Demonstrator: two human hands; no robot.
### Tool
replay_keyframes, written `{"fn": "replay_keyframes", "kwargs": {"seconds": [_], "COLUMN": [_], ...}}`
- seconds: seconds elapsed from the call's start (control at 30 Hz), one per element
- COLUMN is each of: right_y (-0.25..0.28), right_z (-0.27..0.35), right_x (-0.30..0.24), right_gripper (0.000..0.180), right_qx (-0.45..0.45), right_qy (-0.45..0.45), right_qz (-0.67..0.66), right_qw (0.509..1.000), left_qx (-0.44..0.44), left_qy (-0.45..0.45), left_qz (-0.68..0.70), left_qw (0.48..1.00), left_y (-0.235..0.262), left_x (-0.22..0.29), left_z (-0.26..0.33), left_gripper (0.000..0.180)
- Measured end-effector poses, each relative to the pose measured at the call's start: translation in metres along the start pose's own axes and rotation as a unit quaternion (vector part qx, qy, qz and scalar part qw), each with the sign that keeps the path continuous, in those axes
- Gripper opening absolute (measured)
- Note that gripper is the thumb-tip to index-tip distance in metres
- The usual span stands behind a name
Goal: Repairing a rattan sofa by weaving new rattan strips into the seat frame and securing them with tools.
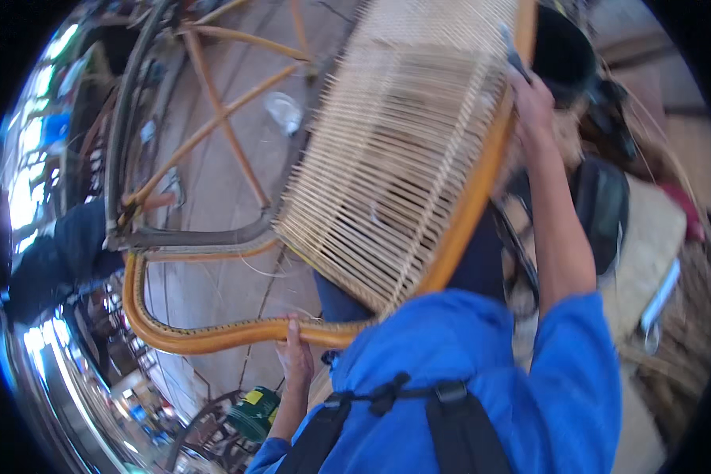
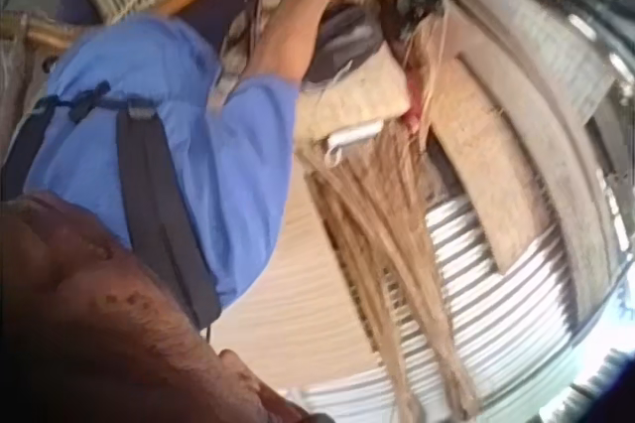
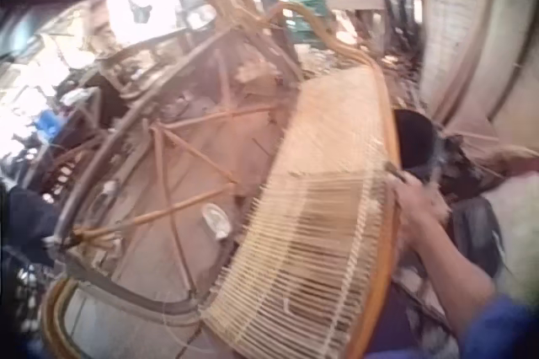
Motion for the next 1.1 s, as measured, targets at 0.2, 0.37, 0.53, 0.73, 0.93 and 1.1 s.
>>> {"fn": "replay_keyframes", "kwargs": {"seconds": [0.2, 0.37, 0.53, 0.73, 0.93, 1.1], "right_y": [0.013, -0.063, -0.095, 0.1, 0.093, 0.086], "right_z": [0.116, 0.262, 0.297, 0.179, 0.196, 0.199], "right_x": [-0.112, -0.106, -0.112, 0.071, 0.116, 0.1], "right_gripper": [0.033, 0.033, 0.03, 0.024, 0.023, 0.022], "right_qx": [-0.221, -0.611, -0.59, -0.139, -0.195, -0.192], "right_qy": [0.059, 0.042, 0.072, -0.058, -0.018, -0.038], "right_qz": [0.191, 0.363, 0.22, 0.494, 0.478, 0.528], "right_qw": [0.954, 0.702, 0.773, 0.856, 0.856, 0.826], "left_qx": [-0.347, -0.338, -0.479, -0.42, -0.085, -0.226], "left_qy": [0.227, -0.483, -0.217, -0.21, -0.455, -0.27], "left_qz": [-0.368, -0.513, -0.481, -0.036, 0.267, 0.46], "left_qw": [0.832, 0.624, 0.701, 0.882, 0.846, 0.815], "left_y": [-0.017, -0.145, -0.162, -0.066, 0.093, 0.092], "left_x": [0.049, 0.124, 0.109, 0.125, 0.186, 0.161], "left_z": [0.046, 0.056, 0.042, 0.032, 0.006, -0.079], "left_gripper": [0.032, 0.048, 0.05, 0.046, 0.035, 0.044]}}
Point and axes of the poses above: each hand's wrist, its own z-axis away from the middle knuckle, its own y-axis out of the back of the hand, x = y × z, the point moved 4 cm from there along -z, towards the middle knuckle, and after that the axes turned 11 degrees about -x, right-handed, at the moved point
